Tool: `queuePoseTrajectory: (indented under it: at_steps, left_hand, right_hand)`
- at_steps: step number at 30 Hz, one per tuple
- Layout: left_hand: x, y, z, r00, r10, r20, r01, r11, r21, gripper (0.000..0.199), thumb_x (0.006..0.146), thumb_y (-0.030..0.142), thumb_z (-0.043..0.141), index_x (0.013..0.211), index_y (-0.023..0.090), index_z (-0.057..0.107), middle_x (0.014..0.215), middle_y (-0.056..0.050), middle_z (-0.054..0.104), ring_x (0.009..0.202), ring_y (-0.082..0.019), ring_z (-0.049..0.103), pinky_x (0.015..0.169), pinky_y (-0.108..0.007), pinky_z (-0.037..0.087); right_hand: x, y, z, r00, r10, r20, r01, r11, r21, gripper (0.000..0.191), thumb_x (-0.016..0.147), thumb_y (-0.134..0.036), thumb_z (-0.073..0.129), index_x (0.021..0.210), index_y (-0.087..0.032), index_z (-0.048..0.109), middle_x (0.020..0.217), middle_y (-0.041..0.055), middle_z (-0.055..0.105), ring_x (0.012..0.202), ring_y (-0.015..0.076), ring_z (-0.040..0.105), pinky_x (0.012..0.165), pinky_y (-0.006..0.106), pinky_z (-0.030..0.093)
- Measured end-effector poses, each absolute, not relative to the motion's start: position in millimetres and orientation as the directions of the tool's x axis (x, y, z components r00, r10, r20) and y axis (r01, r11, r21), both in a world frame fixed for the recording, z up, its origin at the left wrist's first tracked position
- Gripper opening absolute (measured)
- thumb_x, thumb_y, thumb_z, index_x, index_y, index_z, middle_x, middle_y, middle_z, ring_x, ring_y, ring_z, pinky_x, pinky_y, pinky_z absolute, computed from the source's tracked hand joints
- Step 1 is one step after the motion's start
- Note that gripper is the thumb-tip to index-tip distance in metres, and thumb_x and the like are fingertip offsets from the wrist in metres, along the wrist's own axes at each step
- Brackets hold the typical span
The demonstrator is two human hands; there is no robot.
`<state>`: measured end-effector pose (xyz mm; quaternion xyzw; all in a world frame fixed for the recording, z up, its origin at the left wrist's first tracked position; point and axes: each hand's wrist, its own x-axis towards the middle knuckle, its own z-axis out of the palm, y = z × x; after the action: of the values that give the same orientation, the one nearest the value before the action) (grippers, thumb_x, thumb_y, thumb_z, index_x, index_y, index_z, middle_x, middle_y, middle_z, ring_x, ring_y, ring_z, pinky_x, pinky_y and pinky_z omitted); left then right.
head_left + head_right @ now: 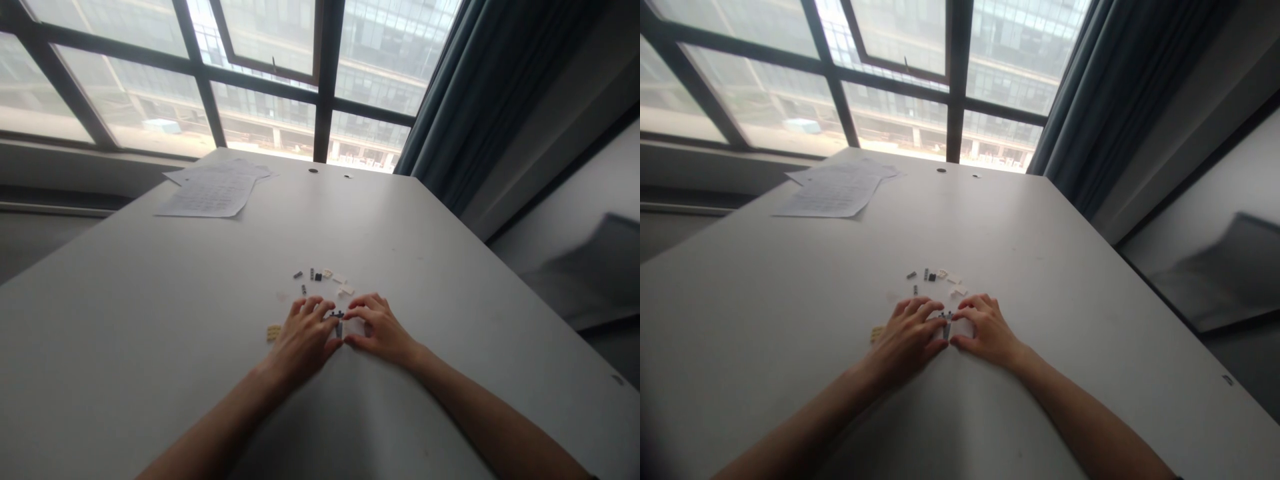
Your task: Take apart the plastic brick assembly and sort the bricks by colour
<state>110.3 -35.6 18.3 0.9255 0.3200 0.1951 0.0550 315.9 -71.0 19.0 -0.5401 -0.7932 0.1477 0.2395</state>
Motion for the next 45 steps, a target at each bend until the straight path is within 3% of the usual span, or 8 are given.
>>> queuePoseTrajectory:
  at_steps: [6, 13, 22, 45]
  left_hand:
    - [109.4, -34.6, 17.7, 0.709, 0.611, 0.352, 0.581, -0.789, 0.199, 0.025, 0.078, 0.032, 0.068, 0.101, 0.021, 0.066, 0.116, -0.008, 0.062, 0.112, -0.030, 0.047, 0.094, -0.046, 0.033]
    - [110.7, -35.8, 16.4, 0.708, 0.606, 0.363, 0.570, -0.793, 0.213, 0.016, 0.079, 0.031, 0.066, 0.090, 0.020, 0.068, 0.113, -0.008, 0.063, 0.111, -0.030, 0.048, 0.095, -0.047, 0.033]
    - [111.8, -37.8, 18.2, 0.703, 0.623, 0.344, 0.577, -0.782, 0.236, 0.016, 0.080, 0.031, 0.067, 0.091, 0.020, 0.068, 0.112, -0.008, 0.063, 0.110, -0.029, 0.048, 0.095, -0.047, 0.032]
    - [117.3, -43.1, 17.9, 0.704, 0.627, 0.332, 0.593, -0.777, 0.212, 0.016, 0.082, 0.029, 0.063, 0.094, 0.019, 0.065, 0.110, -0.008, 0.062, 0.110, -0.029, 0.048, 0.097, -0.047, 0.032]
  right_hand:
    - [337.9, -70.9, 26.5, -0.206, 0.946, 0.248, 0.841, 0.301, -0.449, 0.028, 0.074, -0.029, 0.074, 0.100, -0.024, 0.066, 0.110, 0.0065, 0.061, 0.107, 0.0238, 0.051, 0.095, 0.041, 0.036]
    - [357.9, -70.9, 22.7, -0.180, 0.969, 0.168, 0.884, 0.234, -0.404, 0.023, 0.074, -0.032, 0.073, 0.094, -0.023, 0.068, 0.105, 0.0064, 0.063, 0.102, 0.0233, 0.054, 0.091, 0.040, 0.038]
    - [332.2, -74.8, 20.9, -0.288, 0.943, 0.169, 0.836, 0.334, -0.436, 0.024, 0.077, -0.032, 0.071, 0.099, -0.023, 0.067, 0.106, 0.0052, 0.062, 0.104, 0.0220, 0.052, 0.094, 0.040, 0.036]
    - [329.8, -77.4, 22.1, -0.319, 0.934, 0.158, 0.815, 0.356, -0.456, 0.026, 0.077, -0.027, 0.070, 0.102, -0.024, 0.065, 0.108, 0.0049, 0.062, 0.104, 0.0225, 0.051, 0.095, 0.041, 0.035]
